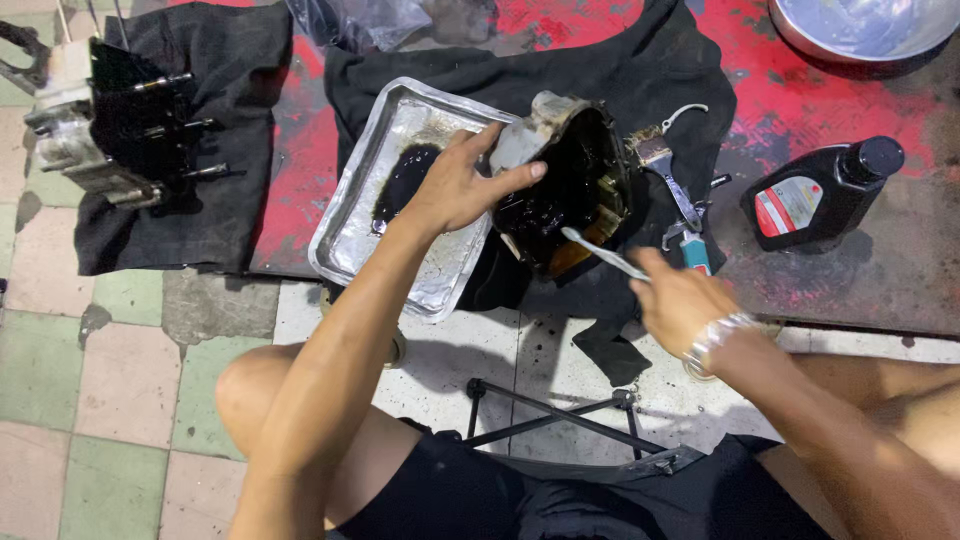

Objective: The person scrubs the interior of a greasy engine casing with a toothbrush, removing dark sludge into a metal tray. They then pick up a separate engine component, scrub it with the toothbrush, and place it into the tray.

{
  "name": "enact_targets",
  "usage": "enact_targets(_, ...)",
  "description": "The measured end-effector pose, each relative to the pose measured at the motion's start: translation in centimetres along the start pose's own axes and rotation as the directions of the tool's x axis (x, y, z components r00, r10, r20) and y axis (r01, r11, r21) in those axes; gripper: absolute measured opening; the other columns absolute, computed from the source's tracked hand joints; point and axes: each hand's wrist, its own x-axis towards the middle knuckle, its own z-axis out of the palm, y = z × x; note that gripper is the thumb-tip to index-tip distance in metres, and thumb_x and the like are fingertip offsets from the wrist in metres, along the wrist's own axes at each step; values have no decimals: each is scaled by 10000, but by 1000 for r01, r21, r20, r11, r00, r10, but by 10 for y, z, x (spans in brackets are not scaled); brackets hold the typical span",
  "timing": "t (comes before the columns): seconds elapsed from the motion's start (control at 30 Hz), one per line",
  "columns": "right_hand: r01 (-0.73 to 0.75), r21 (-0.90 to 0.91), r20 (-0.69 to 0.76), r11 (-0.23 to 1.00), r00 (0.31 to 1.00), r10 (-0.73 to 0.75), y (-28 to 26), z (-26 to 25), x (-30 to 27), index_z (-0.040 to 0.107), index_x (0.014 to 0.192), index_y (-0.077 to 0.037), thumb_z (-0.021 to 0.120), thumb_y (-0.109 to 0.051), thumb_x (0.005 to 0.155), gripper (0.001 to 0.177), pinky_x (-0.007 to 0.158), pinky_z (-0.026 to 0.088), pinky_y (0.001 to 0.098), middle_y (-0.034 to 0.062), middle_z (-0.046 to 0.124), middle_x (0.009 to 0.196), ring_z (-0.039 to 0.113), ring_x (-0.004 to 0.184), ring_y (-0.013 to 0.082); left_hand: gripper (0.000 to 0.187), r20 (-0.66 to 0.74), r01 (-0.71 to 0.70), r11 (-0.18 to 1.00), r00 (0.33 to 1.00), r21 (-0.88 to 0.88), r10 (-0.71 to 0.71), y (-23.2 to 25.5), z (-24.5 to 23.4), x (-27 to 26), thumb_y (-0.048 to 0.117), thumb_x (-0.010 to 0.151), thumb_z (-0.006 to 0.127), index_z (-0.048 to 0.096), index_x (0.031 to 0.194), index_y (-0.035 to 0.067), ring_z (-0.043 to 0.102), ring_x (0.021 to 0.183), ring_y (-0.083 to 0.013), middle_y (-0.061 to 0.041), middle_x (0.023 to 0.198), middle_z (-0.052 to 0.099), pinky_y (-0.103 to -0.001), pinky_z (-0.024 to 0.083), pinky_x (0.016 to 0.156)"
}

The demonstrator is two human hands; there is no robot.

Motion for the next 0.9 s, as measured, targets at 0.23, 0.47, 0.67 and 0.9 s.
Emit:
enact_targets(0.23, 257, -4, -358, 967, 902, -241, 5, 56, 64, 623, 1303, -120, 539, -166, 952, 363, 700, 533, 589, 235, 708, 994, 670, 771, 500, 1154, 1, -43, 996, 999, 77, 43, 3, 2, -1, 808, 731, 668, 441, 1536, 13, 538, 1321, -419, -304, 1442, 496, -464, 449, 1089)
enact_targets(0.47, 298, 141, -261, 944, 931, -255, -9, 64, 76, 681, 1230, -123, 560, -170, 963, 297, 775, 548, 554, 223, 735, 978, 691, 868, 461, 1197, 25, -132, 981, 991, 143, 129, 13, 9, -6, 825, 727, 687, 413, 1541, -9, 552, 1281, -419, -281, 1372, 533, -472, 460, 1055)
enact_targets(0.67, 269, 165, -245, 949, 943, -225, 6, 59, 52, 693, 1180, -143, 613, -211, 910, 290, 751, 552, 537, 228, 729, 936, 704, 838, 448, 1184, 16, -158, 976, 987, 148, 157, 17, 6, -9, 824, 744, 673, 430, 1533, -24, 569, 1274, -405, -261, 1345, 554, -466, 474, 1058)
enact_targets(0.9, 10, 212, -1, 977, 1000, -10, -4, 57, 37, 662, 1235, -201, 566, -266, 988, 273, 709, 575, 519, 239, 731, 831, 729, 765, 424, 1110, -38, -198, 967, 978, 159, 207, 21, 13, -14, 761, 808, 694, 449, 1511, -61, 570, 1264, -420, -287, 1302, 575, -468, 480, 1056)
